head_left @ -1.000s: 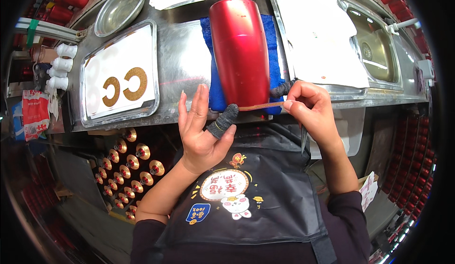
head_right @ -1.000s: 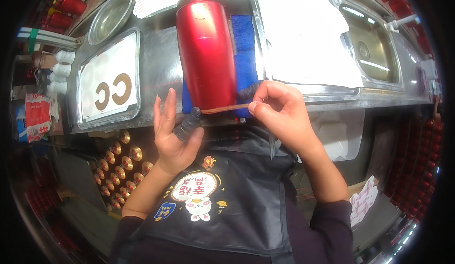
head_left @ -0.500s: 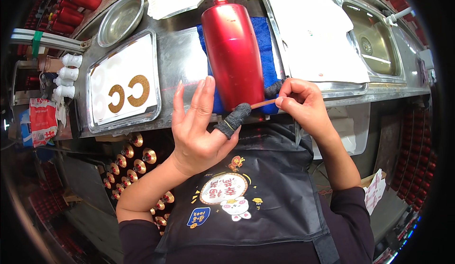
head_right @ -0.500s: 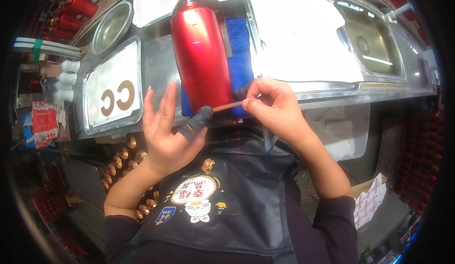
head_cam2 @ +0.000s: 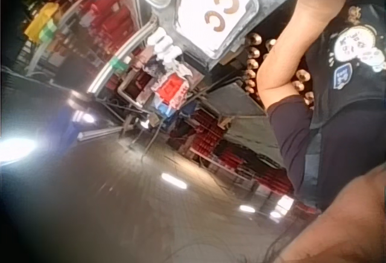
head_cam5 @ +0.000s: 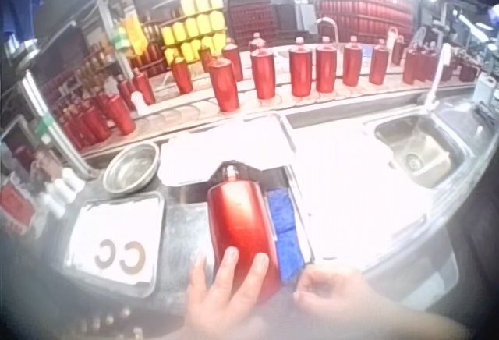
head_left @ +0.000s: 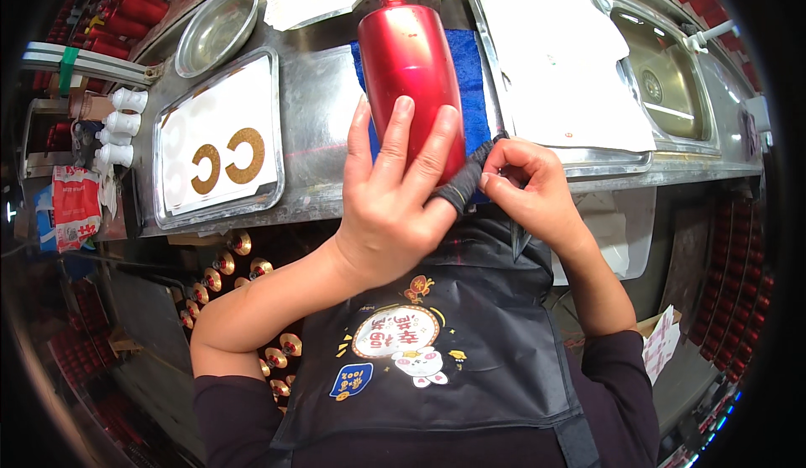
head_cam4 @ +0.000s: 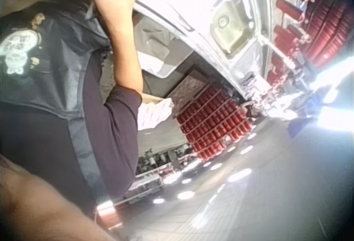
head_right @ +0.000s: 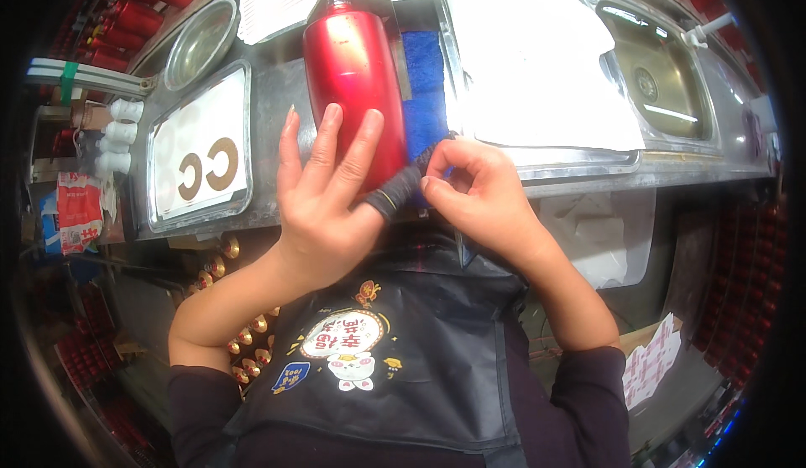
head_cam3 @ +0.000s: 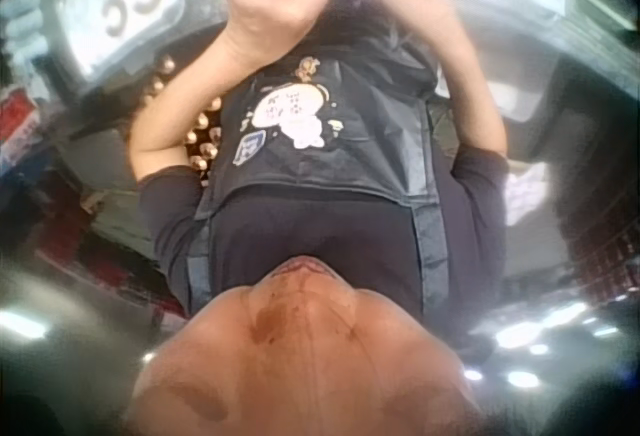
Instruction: The person picks up red cylindrical containers and applies gold circular stickers to the necks and paper labels to the bodies. They smooth the labels with their fingers and place the finished containers on a tray.
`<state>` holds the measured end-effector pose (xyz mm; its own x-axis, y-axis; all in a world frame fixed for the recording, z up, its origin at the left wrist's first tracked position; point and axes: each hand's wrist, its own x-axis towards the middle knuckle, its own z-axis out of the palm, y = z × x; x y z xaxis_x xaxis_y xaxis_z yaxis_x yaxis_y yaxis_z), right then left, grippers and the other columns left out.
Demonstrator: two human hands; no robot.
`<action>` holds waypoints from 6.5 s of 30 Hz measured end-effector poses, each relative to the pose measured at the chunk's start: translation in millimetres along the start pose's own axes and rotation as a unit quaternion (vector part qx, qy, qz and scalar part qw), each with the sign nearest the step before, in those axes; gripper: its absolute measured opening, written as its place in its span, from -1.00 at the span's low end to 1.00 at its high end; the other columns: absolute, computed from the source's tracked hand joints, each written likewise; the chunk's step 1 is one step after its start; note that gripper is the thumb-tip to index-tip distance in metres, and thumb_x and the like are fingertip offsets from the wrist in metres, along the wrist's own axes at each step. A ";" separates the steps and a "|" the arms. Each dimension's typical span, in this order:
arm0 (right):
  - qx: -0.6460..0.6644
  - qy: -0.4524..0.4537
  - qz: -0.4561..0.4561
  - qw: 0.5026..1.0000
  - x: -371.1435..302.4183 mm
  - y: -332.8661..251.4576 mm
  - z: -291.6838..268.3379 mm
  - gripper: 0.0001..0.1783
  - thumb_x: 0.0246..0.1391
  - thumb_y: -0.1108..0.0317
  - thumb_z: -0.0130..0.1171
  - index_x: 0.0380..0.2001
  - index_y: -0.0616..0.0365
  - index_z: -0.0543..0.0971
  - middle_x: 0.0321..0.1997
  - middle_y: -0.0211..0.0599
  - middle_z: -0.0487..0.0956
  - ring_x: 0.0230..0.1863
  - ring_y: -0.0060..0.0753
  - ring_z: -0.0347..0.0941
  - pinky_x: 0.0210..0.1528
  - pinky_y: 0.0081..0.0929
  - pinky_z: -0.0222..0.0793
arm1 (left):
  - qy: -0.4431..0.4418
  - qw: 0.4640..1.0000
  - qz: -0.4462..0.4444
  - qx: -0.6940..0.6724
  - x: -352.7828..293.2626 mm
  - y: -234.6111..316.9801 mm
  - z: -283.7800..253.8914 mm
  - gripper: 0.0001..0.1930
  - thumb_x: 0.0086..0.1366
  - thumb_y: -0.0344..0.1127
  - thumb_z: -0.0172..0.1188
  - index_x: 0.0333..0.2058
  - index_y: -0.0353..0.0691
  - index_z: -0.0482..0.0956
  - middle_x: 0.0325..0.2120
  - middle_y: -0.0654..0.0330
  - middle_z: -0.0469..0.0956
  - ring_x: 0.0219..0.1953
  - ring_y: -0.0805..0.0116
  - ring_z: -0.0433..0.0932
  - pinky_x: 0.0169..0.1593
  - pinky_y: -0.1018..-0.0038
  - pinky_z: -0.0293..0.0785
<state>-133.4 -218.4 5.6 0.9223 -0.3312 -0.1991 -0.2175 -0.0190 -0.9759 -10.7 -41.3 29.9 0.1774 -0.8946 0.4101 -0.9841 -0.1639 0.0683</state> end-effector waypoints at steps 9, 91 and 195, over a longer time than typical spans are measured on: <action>-0.006 -0.026 0.033 0.999 -5.0 -17.0 -7.3 -0.84 0.06 0.44 0.31 -0.49 0.22 0.53 -0.48 -0.61 0.38 -0.50 -0.84 0.17 -0.46 -0.70 0.03 | 0.096 0.971 -0.118 -0.182 -40.7 -13.8 14.9 -0.32 -0.01 -0.28 0.56 0.11 -0.39 0.58 0.29 -0.20 0.38 0.32 -0.20 0.39 0.38 -0.24 0.04; 0.001 -0.048 0.029 0.998 -2.5 -18.4 -17.0 -0.85 0.03 0.41 0.33 -0.49 0.22 0.56 -0.46 -0.59 0.34 -0.50 -0.82 0.17 -0.46 -0.68 0.03 | 0.036 0.976 -0.147 -0.158 -74.6 -3.0 16.4 -0.49 0.01 -0.33 0.56 -0.03 -0.30 0.68 0.30 -0.16 0.39 0.31 -0.27 0.39 0.35 -0.31 0.02; -0.032 -0.038 -0.040 0.998 -5.1 -18.5 -12.9 -0.89 -0.03 0.43 0.34 -0.52 0.18 0.60 -0.50 -0.58 0.30 -0.54 -0.77 0.13 -0.48 -0.63 -0.03 | 0.053 0.971 -0.148 -0.180 -71.2 -15.5 13.2 -0.43 0.04 -0.36 0.55 0.05 -0.40 0.61 0.30 -0.12 0.40 0.31 -0.23 0.40 0.35 -0.31 0.04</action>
<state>-138.2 -228.6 25.8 0.9584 -0.2539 -0.1301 -0.1606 -0.1032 -0.9816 -8.0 19.5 -12.4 0.4703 -0.7793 0.4142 -0.8315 -0.2340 0.5038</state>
